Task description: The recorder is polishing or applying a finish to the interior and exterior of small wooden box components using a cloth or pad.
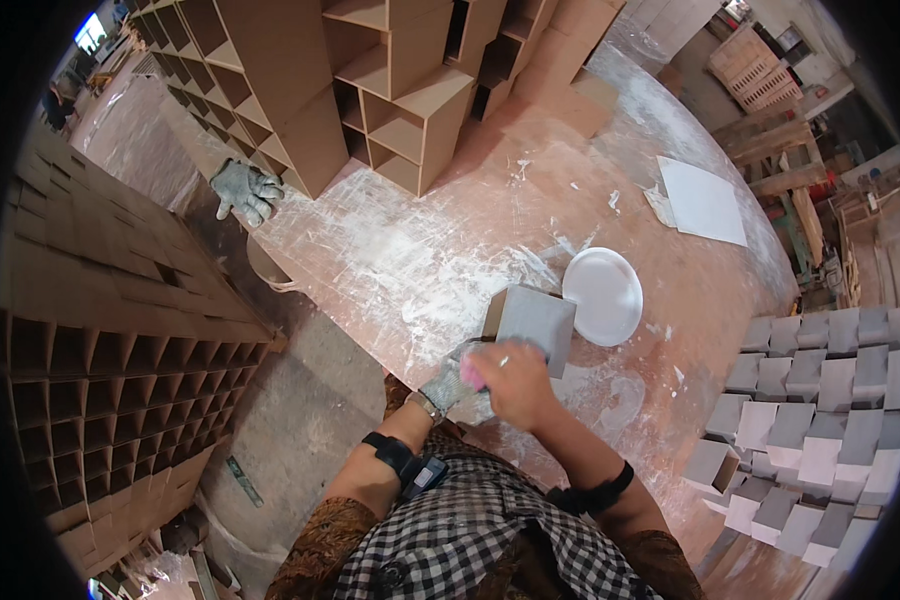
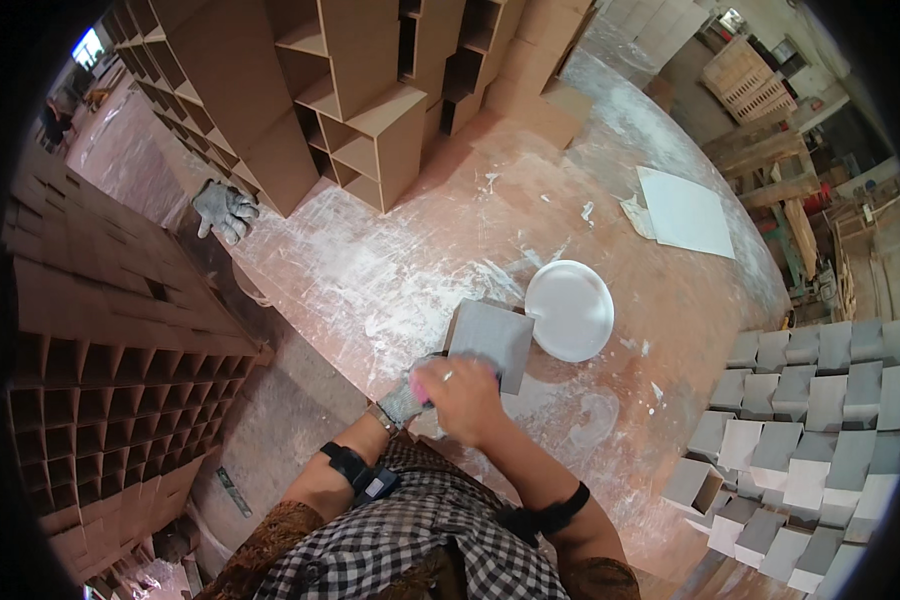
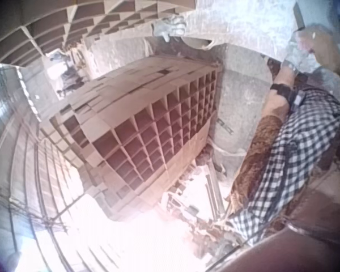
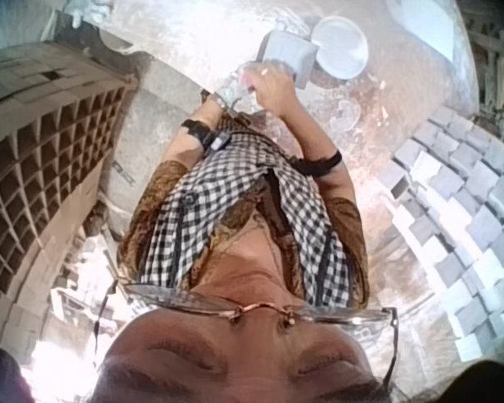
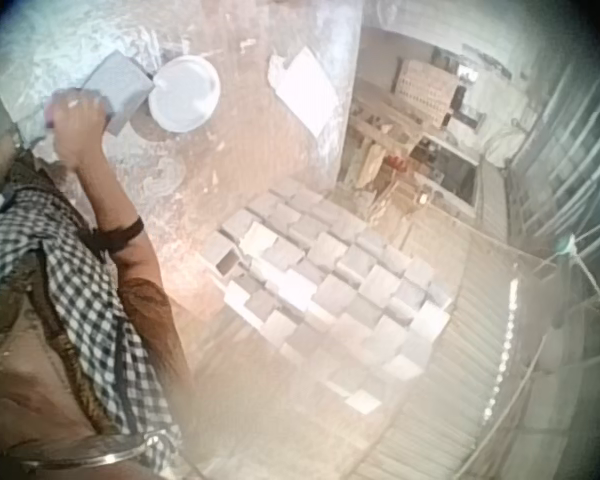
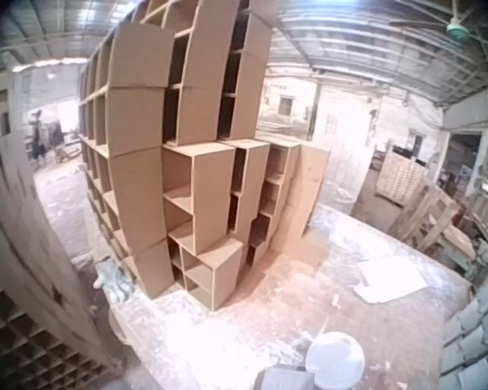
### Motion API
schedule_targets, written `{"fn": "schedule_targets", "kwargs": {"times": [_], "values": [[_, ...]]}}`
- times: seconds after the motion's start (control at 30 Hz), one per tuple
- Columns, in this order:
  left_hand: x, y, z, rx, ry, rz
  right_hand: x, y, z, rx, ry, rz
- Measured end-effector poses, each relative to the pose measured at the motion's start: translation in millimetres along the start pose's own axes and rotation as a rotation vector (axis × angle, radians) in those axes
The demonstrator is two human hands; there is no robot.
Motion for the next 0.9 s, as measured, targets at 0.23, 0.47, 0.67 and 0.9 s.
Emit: {"fn": "schedule_targets", "kwargs": {"times": [0.23, 0.47, 0.67, 0.9], "values": [[27, 0, -22, 0.243, 0.816, 0.436, -68, 15, 61, -0.271, -0.072, -0.191], [28, 4, -13, 0.248, 0.521, 0.418, -106, 21, 50, -0.296, 0.142, -0.133], [9, 2, -5, 0.219, 0.363, 0.273, -16, 79, 27, -0.104, 0.037, -0.163], [-21, 3, 3, 0.213, 0.313, 0.307, -68, 5, 49, -0.295, 0.031, -0.09]]}}
Point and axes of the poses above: each hand's wrist, its own y-axis away from the middle knuckle, its own z-axis out of the back of the hand, x = y × z, the point moved 6 cm from there along -y, towards the middle knuckle, and after that the axes turned 10 degrees about z, right-handed, at the moved point
